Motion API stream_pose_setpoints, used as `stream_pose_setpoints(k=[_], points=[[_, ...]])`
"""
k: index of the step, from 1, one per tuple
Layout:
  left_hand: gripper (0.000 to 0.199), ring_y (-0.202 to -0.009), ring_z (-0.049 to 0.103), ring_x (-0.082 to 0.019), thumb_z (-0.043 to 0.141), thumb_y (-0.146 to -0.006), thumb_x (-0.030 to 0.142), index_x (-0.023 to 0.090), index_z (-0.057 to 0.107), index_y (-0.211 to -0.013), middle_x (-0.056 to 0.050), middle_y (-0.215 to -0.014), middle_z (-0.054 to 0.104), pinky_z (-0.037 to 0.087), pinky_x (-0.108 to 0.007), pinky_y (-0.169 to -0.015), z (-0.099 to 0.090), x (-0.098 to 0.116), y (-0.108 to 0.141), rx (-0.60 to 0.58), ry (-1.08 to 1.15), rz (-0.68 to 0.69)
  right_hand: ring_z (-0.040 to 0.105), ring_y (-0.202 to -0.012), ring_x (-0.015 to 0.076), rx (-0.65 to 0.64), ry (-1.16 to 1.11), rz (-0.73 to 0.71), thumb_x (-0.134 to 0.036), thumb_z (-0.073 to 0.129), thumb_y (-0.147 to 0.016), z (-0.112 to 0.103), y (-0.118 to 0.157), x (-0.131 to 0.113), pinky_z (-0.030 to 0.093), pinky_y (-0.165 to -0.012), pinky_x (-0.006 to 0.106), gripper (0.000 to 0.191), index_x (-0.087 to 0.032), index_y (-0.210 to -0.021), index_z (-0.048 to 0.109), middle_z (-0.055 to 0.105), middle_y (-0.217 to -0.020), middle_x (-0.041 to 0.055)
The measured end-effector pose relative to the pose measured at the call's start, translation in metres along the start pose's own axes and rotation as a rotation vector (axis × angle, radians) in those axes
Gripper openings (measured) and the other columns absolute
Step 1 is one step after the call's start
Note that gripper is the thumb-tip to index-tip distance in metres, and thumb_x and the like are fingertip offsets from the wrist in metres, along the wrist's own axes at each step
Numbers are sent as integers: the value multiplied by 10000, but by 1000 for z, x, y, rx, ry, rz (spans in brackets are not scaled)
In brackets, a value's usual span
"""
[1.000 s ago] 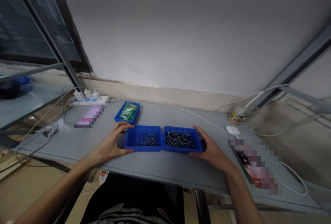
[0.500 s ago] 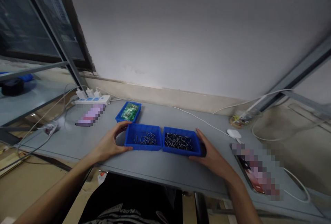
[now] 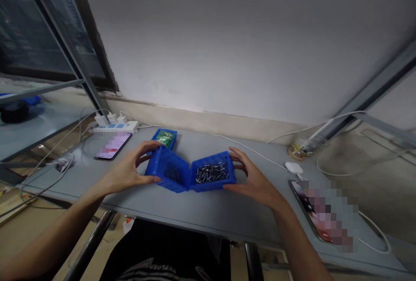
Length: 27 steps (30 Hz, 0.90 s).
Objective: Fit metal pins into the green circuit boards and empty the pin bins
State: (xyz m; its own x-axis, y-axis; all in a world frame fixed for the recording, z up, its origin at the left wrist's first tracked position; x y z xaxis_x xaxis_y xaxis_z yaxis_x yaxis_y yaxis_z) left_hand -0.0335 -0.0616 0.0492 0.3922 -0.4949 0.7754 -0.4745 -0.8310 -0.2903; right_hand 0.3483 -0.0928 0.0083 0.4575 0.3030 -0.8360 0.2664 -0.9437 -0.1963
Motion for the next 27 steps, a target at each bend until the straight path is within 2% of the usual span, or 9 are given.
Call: stream_pose_setpoints(k=[5,8,15,19,24,27], points=[[785,-1223,561,-311,826,-685,411,283,482,-1379,-80,-1376,549,439,-517,-1096,2,20,-18,-93,-152,20,561,-1220,348,-25,81,-15,-479,840,-701,7,-15,-27,517,-1004,584,1010,-374,-1526,266,413,-1505,128],[759,-1225,558,-296,814,-702,428,284,488,-1372,-67,-1357,563,451,-485,-1078,7,29,-26,-138,-190,43,569,-1202,343,-27,128,-30,-501,839,-691,12,-21,-40,533,-985,572,1012,-380,-1523,276,429,-1487,115],[750,-1168,578,-290,798,-699,461,284,499,-1364,-56,-1299,589,487,-446,-1005,8,36,-34,-159,-274,45,577,-1187,342,-48,184,-82,-528,822,-692,14,-31,-46,540,-960,554,1027,-369,-1538,261,455,-1480,107],[753,-1206,560,-300,795,-699,463,290,499,-1369,-51,-1327,581,460,-460,-1039,7,38,-41,-155,-324,47,587,-1152,328,-74,227,-130,-526,813,-704,14,-42,-54,531,-967,553,1006,-374,-1535,268,489,-1461,94],[743,-1191,571,-286,796,-699,462,268,512,-1357,-51,-1296,608,442,-443,-1051,15,43,-56,-163,-366,86,601,-1115,310,-99,293,-167,-527,823,-688,17,-55,-66,530,-965,540,1026,-375,-1535,266,527,-1413,88],[755,-1179,573,-291,802,-687,465,262,515,-1355,-56,-1266,623,440,-445,-1039,18,44,-64,-170,-410,94,583,-1152,313,-108,315,-174,-538,824,-683,15,-59,-67,517,-983,539,1033,-356,-1535,270,517,-1417,92]])
Point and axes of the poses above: each hand's wrist, its own y-axis away from the middle knuckle, its own z-axis out of the palm, x = y × z, the point moved 1 cm from there along -y, towards the middle knuckle
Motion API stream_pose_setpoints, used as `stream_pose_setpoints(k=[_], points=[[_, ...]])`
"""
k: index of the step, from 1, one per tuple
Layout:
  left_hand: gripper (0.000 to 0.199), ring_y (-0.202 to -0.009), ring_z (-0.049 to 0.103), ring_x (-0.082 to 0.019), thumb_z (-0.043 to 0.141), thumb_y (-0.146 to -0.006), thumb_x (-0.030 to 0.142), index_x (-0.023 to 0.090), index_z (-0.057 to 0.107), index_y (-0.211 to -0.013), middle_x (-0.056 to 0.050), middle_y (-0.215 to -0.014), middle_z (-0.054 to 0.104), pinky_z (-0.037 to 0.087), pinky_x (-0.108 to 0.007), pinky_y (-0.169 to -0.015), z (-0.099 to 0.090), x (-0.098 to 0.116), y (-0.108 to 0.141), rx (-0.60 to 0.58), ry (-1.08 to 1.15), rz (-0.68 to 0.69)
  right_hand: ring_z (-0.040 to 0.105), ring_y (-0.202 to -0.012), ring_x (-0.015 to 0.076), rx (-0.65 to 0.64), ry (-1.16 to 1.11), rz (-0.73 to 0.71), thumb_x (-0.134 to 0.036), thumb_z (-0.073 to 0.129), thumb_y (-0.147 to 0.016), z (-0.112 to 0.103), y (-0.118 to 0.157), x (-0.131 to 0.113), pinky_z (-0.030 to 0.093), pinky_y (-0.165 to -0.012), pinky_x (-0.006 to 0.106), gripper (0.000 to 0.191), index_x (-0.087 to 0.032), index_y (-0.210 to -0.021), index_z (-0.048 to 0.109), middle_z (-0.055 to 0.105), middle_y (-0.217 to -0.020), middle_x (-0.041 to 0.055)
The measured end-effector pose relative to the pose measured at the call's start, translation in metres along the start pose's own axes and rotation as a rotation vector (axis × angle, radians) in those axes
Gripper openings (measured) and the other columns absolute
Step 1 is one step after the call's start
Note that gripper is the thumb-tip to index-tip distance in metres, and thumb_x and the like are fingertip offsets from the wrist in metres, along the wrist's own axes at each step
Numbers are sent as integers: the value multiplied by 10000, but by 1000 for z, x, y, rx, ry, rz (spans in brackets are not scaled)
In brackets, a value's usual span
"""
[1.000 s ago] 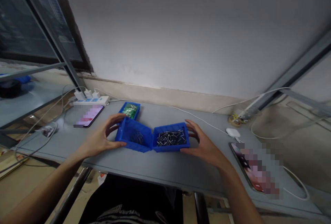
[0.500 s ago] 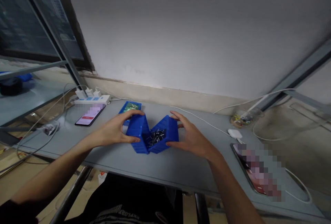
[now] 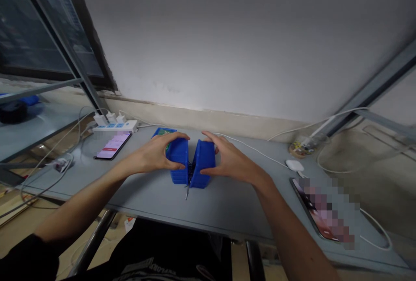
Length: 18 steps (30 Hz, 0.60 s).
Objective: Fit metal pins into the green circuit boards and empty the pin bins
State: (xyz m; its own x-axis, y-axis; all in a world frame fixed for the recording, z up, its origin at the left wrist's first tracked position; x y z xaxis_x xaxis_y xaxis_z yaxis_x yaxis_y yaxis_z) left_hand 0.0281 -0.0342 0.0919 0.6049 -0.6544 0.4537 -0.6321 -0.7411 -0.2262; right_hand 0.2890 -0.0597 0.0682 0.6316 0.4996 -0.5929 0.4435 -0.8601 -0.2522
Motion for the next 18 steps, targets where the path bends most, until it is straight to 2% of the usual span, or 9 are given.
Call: stream_pose_setpoints(k=[8,18], points=[[762,-1106,602,-278,785,-703,515,275,497,-1367,-44,-1240,634,446,-417,-1002,-6,-6,0,-21,-16,-5,592,-1120,312,-19,4,31,-522,835,-670,-4,2,3,530,-953,525,1046,-379,-1536,267,533,-1416,77],[762,-1097,607,-270,784,-700,517,281,495,-1364,-41,-1252,635,457,-376,-955,-6,-6,-6,-47,-30,24,580,-1139,301,-27,17,49,-526,841,-653,-6,-2,0,506,-976,501,1075,-345,-1546,272,531,-1424,92]])
Point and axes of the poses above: each hand's wrist, its own y-axis away from the middle knuckle, its own z-axis out of the palm, x = y × z, the point moved 1 cm from there along -y, towards the middle knuckle
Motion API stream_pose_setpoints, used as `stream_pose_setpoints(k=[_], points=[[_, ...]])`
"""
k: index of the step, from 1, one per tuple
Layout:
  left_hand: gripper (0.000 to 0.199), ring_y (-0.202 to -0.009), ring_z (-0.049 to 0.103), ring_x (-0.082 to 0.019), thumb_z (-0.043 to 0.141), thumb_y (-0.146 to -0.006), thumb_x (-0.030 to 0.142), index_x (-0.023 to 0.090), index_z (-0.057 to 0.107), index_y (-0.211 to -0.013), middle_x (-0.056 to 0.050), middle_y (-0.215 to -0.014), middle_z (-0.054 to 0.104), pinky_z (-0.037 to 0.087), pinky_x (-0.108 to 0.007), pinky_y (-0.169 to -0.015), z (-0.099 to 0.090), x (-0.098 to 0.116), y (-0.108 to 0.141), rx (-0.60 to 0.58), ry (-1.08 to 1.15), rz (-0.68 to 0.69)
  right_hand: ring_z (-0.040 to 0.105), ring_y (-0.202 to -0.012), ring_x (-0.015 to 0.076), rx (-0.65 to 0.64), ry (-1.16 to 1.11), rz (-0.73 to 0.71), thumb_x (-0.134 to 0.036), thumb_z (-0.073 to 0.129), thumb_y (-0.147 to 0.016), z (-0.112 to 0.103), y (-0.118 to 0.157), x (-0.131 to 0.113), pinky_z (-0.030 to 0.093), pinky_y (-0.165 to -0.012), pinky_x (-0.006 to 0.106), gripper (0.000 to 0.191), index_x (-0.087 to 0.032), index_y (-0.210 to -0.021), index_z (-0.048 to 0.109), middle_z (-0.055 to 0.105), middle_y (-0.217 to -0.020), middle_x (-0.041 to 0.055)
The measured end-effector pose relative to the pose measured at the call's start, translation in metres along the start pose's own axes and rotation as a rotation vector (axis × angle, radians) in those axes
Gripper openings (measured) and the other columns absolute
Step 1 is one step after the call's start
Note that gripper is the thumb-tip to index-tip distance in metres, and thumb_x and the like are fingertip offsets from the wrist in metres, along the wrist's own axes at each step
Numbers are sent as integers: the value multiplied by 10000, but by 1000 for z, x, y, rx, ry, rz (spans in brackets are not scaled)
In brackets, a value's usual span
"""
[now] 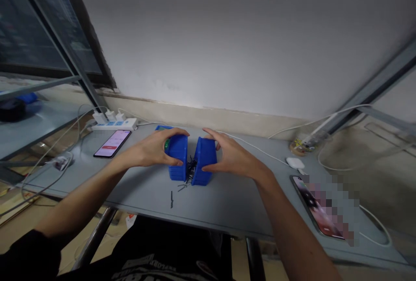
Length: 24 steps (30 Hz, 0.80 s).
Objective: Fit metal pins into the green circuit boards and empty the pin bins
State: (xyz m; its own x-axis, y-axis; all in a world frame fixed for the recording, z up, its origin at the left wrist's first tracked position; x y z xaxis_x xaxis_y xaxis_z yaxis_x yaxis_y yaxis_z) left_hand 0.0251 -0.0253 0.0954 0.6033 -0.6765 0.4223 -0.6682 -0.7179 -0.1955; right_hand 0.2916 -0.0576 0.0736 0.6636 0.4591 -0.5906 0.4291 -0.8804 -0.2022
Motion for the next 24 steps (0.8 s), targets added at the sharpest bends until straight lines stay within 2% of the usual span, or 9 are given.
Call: stream_pose_setpoints(k=[10,17,24], points=[[737,-1086,605,-264,782,-711,537,284,516,-1350,-50,-1261,633,457,-364,-927,-5,-9,4,-32,-2,6,604,-1098,312,-15,15,-15,-502,831,-666,-2,2,5,525,-935,525,1030,-373,-1536,294,516,-1440,97],[713,-1036,617,-253,797,-682,531,283,551,-1305,-36,-1165,663,456,-375,-915,-6,-3,-1,-31,-25,-10,539,-1239,328,-13,16,-45,-499,833,-656,-1,-5,-5,504,-978,508,1010,-379,-1518,319,513,-1439,82],[710,-979,635,-249,792,-688,517,266,550,-1306,-42,-1121,678,454,-373,-896,-8,1,-3,-51,-57,-21,558,-1201,325,-23,41,-32,-523,839,-646,-5,-4,-5,511,-961,508,1032,-376,-1520,310,530,-1413,85]])
Point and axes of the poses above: each hand's wrist, its own y-axis away from the middle knuckle, its own z-axis out of the palm, x = y × z, the point moved 1 cm from there along -y, towards the middle knuckle
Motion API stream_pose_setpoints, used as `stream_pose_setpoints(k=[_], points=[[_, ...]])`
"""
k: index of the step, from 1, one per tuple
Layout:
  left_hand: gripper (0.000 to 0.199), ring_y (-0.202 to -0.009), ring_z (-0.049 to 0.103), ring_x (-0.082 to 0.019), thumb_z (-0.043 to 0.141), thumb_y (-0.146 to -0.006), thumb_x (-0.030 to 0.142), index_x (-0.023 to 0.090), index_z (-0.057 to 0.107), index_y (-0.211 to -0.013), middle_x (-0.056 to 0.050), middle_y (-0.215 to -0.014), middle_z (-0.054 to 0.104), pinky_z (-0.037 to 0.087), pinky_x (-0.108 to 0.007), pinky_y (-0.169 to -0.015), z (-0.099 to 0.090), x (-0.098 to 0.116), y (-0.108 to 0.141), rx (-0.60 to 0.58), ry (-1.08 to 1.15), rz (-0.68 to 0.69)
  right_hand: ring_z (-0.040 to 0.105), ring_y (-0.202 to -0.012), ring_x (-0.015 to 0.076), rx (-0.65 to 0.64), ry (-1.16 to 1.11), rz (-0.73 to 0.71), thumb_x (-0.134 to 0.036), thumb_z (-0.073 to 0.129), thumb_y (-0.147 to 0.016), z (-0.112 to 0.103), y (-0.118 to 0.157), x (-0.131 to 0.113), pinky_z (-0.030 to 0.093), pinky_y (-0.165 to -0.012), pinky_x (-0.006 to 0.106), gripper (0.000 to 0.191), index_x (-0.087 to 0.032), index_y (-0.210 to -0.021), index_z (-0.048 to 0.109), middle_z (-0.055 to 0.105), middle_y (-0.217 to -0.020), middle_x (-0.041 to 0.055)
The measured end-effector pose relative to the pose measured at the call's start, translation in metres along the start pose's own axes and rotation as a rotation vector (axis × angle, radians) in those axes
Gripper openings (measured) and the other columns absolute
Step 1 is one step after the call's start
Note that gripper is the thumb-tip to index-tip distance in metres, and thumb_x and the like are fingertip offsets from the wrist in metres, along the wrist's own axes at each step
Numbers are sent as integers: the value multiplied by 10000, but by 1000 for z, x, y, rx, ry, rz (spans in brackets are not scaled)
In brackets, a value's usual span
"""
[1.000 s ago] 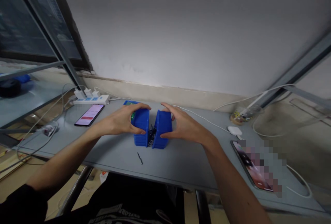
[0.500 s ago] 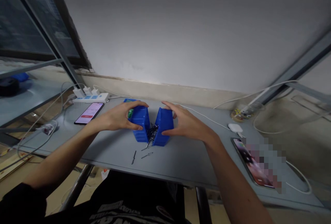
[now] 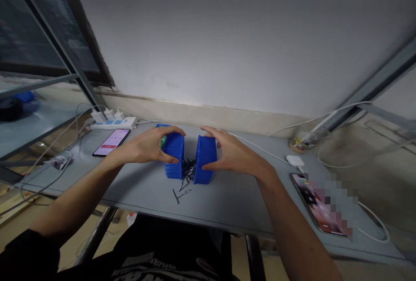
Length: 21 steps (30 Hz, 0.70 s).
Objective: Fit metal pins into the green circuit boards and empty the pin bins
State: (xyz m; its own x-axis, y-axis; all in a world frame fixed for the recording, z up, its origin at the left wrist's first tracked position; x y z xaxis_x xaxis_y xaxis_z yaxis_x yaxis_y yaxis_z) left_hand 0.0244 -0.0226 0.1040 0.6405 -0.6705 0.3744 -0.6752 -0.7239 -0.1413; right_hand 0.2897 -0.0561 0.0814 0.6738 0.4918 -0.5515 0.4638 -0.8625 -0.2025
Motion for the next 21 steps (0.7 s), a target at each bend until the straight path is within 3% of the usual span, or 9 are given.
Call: stream_pose_setpoints(k=[15,21], points=[[765,-1100,580,-299,800,-665,533,319,527,-1346,-33,-1215,644,451,-410,-933,-4,1,8,-16,-28,-6,538,-1218,325,-6,11,-7,-496,841,-642,-2,1,-4,499,-978,513,1038,-383,-1527,310,521,-1416,80],[758,-1042,617,-278,787,-680,523,280,531,-1350,-59,-1192,659,457,-392,-909,-10,0,11,-20,-27,-44,548,-1198,327,-7,7,42,-515,833,-654,-5,5,-1,522,-956,504,1020,-379,-1524,318,499,-1443,77]])
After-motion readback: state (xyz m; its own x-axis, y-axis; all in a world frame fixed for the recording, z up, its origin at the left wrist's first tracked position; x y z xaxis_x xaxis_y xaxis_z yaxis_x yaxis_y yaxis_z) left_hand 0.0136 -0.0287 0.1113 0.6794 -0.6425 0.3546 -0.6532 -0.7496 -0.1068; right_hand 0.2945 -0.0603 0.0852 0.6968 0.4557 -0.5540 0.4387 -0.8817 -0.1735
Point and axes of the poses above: each hand's wrist, its own y-axis away from the middle knuckle, its own z-axis out of the palm, x = y × z, the point moved 1 cm from there along -y, towards the middle knuckle
